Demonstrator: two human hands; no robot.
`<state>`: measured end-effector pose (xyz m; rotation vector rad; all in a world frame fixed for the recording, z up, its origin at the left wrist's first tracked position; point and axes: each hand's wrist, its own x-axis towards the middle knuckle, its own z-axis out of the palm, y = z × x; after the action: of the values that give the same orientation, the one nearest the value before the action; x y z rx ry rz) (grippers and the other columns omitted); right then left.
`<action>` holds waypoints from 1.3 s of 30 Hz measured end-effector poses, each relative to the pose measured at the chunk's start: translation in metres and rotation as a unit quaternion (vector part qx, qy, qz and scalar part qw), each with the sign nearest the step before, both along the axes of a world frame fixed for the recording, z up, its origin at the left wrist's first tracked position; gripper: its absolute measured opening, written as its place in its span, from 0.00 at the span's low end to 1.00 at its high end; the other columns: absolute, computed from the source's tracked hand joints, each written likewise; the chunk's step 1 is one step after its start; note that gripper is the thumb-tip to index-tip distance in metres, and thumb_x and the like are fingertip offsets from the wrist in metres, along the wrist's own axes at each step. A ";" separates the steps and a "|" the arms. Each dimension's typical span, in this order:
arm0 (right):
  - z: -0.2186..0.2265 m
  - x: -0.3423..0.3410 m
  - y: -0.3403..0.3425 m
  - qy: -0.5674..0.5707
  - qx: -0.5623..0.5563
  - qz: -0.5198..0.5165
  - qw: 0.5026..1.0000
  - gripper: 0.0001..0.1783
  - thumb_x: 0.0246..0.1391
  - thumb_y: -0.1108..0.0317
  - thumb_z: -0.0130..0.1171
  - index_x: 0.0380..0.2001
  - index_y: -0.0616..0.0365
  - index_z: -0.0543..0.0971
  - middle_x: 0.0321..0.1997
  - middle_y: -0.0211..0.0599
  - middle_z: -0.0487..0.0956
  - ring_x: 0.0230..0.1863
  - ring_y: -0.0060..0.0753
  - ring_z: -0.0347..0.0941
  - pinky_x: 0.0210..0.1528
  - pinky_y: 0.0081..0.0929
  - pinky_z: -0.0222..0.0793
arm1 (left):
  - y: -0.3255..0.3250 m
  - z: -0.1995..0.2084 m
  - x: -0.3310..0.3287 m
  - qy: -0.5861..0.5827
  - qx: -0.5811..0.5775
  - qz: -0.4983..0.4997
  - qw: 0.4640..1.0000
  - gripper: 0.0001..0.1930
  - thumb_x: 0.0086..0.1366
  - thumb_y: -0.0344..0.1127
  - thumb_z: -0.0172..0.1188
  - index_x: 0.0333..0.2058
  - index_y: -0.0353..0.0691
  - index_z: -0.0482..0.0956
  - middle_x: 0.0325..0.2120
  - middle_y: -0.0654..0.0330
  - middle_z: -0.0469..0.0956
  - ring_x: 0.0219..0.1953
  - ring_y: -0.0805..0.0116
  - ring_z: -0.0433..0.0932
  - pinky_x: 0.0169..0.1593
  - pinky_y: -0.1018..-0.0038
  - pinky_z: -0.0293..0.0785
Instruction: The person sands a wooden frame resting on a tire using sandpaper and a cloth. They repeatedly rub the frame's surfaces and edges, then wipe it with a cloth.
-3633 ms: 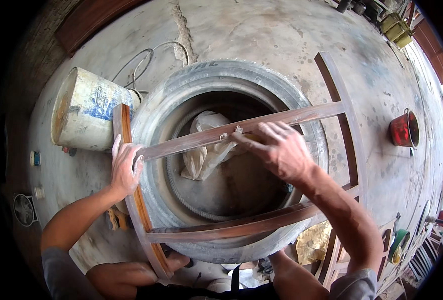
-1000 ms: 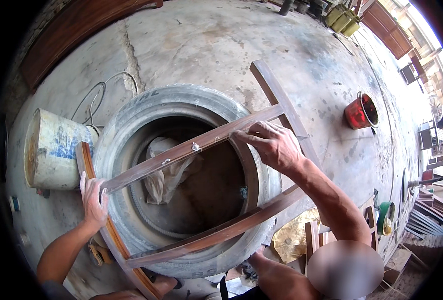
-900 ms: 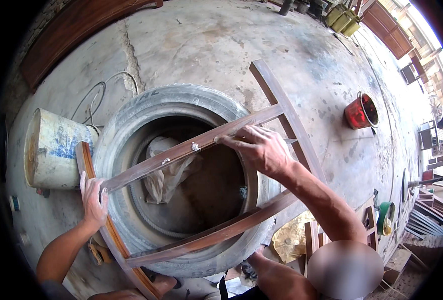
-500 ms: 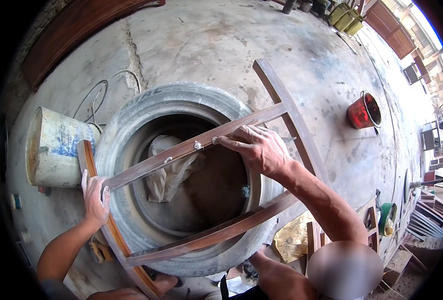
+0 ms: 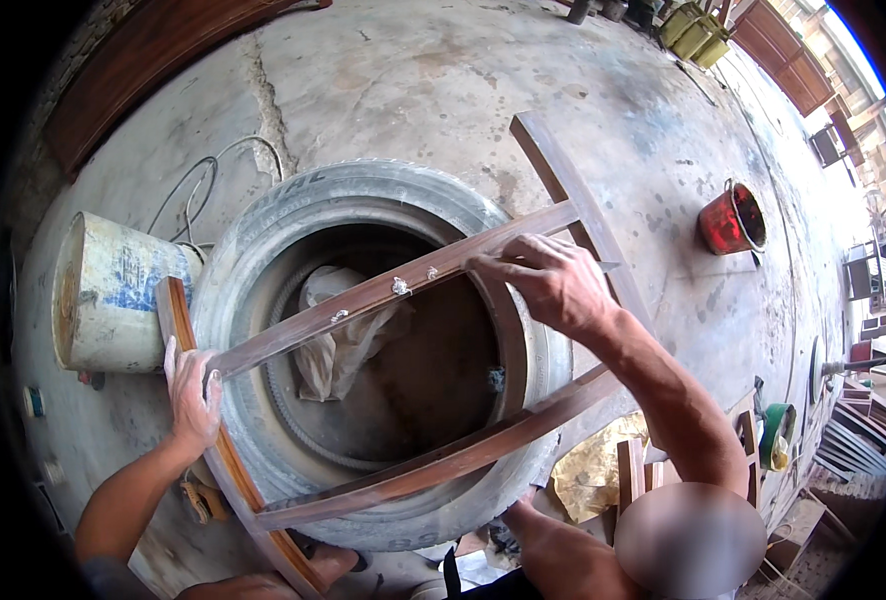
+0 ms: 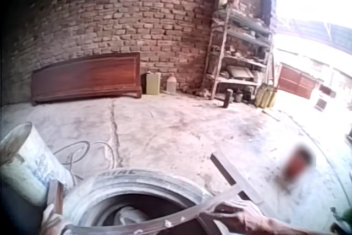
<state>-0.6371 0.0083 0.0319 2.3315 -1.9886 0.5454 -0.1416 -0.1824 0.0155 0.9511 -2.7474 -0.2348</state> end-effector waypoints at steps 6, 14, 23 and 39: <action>-0.007 0.027 -0.011 -0.021 -0.004 0.025 0.999 0.28 0.54 0.72 0.63 0.58 0.36 0.83 0.43 0.31 0.82 0.41 0.38 0.82 0.35 0.33 0.80 | 0.001 0.005 -0.003 -0.016 0.012 0.000 1.000 0.15 0.69 0.33 0.50 0.50 0.32 0.74 0.41 0.45 0.75 0.51 0.43 0.74 0.75 0.40 0.44; -0.005 0.023 -0.008 -0.026 0.018 0.033 0.999 0.32 0.49 0.75 0.63 0.59 0.38 0.82 0.47 0.32 0.82 0.41 0.40 0.82 0.32 0.33 0.79 | 0.001 0.004 -0.004 -0.003 0.003 -0.004 1.000 0.15 0.65 0.29 0.53 0.50 0.33 0.74 0.40 0.45 0.76 0.49 0.44 0.74 0.75 0.39 0.45; 0.003 0.020 -0.009 -0.023 0.031 0.029 0.999 0.31 0.48 0.75 0.60 0.58 0.38 0.83 0.44 0.32 0.81 0.43 0.40 0.82 0.32 0.33 0.80 | 0.000 0.003 -0.002 -0.005 0.009 -0.003 1.000 0.15 0.67 0.30 0.52 0.50 0.33 0.74 0.41 0.45 0.75 0.49 0.44 0.74 0.75 0.39 0.45; -0.013 0.055 -0.027 -0.020 -0.007 0.076 0.997 0.35 0.48 0.76 0.58 0.61 0.37 0.80 0.45 0.33 0.80 0.42 0.39 0.82 0.35 0.33 0.80 | -0.001 0.001 0.000 -0.008 0.005 -0.001 1.000 0.16 0.64 0.30 0.55 0.50 0.33 0.75 0.40 0.46 0.77 0.50 0.45 0.75 0.75 0.39 0.47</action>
<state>-0.5824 -0.0183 0.0189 2.4955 -1.8267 0.6158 -0.1412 -0.1838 0.0164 0.9574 -2.7645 -0.2411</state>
